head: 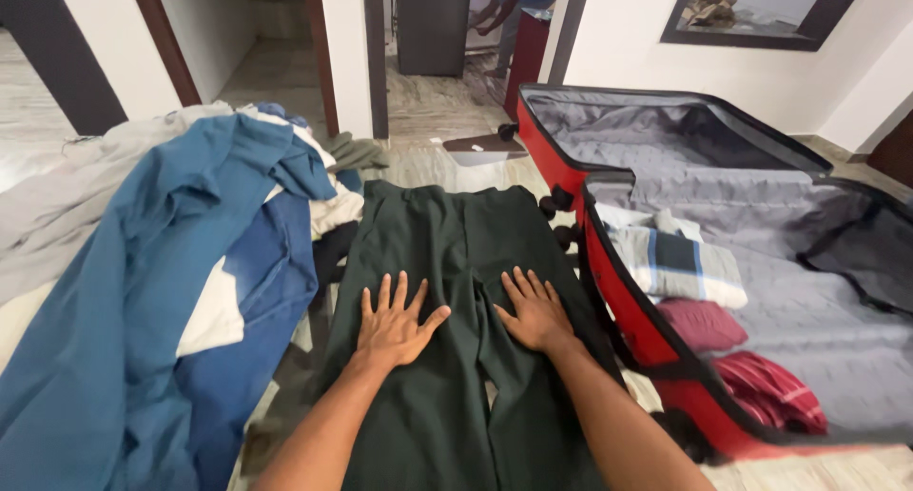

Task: The person folds a plaid shirt and a pair of dark trousers on a glass table and places them into an open suitcase.

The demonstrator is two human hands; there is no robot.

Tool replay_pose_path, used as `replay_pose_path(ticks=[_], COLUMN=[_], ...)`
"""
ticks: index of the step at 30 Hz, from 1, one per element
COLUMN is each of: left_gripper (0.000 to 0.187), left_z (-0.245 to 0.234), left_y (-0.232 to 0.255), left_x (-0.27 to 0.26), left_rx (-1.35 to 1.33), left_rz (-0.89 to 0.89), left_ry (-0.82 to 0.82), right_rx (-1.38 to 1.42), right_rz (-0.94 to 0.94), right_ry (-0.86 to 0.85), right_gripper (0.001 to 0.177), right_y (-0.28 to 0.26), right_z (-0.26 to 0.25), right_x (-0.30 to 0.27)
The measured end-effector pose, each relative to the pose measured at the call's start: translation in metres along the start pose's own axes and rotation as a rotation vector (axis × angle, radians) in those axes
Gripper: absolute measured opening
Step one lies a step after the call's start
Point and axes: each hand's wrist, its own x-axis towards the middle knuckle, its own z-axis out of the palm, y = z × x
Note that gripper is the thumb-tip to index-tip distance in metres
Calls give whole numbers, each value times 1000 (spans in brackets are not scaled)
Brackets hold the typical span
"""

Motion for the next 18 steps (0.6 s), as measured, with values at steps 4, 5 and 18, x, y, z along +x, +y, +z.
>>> replay_pose_path(ticks=[4, 5, 18], left_gripper=[91, 91, 95], left_z=[2, 2, -26], left_y=[7, 8, 34], left_x=[-34, -42, -173], left_rx=[13, 17, 60], left_rz=[11, 13, 51], left_ry=[2, 3, 20], right_rx=[-6, -1, -25], right_rz=[-12, -10, -92], right_ry=[6, 11, 60], right_gripper=[76, 76, 77], right_y=[-4, -5, -33], right_z=[2, 2, -18], right_x=[-37, -45, -179])
